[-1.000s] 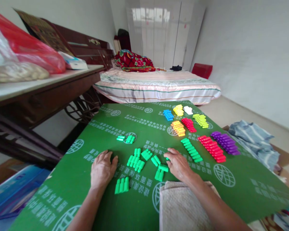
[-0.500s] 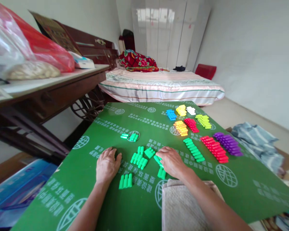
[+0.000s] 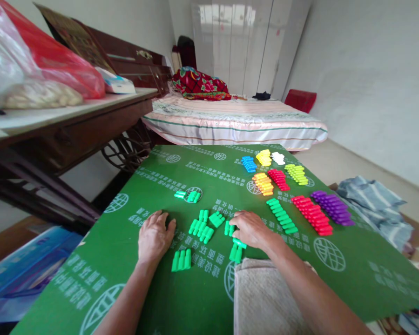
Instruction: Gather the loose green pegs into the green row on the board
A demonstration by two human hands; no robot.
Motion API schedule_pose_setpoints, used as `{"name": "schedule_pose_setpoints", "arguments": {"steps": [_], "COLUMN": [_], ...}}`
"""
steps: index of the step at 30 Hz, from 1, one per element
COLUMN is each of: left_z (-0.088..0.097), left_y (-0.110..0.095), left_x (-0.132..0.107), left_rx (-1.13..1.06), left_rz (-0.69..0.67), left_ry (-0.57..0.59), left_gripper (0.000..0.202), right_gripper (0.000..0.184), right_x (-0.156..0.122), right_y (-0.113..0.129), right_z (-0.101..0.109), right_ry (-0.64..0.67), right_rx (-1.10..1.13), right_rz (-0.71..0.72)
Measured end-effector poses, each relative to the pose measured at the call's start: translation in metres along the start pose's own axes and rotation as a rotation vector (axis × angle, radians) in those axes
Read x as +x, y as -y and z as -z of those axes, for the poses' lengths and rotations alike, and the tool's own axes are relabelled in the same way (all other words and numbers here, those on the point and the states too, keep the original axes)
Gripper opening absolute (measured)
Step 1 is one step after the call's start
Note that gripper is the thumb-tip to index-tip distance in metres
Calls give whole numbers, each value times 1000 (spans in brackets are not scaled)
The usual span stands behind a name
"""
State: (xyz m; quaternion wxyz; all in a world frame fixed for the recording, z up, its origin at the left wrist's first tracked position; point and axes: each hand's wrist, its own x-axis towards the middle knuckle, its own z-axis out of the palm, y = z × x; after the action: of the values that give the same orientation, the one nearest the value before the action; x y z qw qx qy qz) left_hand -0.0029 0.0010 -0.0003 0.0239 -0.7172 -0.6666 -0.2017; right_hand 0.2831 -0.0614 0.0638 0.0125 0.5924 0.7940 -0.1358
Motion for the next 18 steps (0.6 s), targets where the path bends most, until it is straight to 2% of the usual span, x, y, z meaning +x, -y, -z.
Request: {"name": "schedule_pose_setpoints", "arguments": {"steps": [6, 10, 15, 18], "left_z": [3, 2, 0, -2], "left_y": [-2, 0, 4, 4], "left_x": [0, 1, 3, 4], "left_rx": [9, 17, 16, 16], "left_rz": [23, 1, 15, 8], "left_ry": [33, 23, 62, 64], "left_gripper": [53, 54, 60, 61], "right_gripper": [19, 19, 19, 19], "right_x": [1, 5, 5, 1], "right_y": [8, 11, 10, 1], "right_z": [-8, -14, -16, -16], "right_ry": [-39, -62, -86, -161], "right_rx": [4, -6, 8, 48], "right_rz": [-51, -61, -43, -54]}}
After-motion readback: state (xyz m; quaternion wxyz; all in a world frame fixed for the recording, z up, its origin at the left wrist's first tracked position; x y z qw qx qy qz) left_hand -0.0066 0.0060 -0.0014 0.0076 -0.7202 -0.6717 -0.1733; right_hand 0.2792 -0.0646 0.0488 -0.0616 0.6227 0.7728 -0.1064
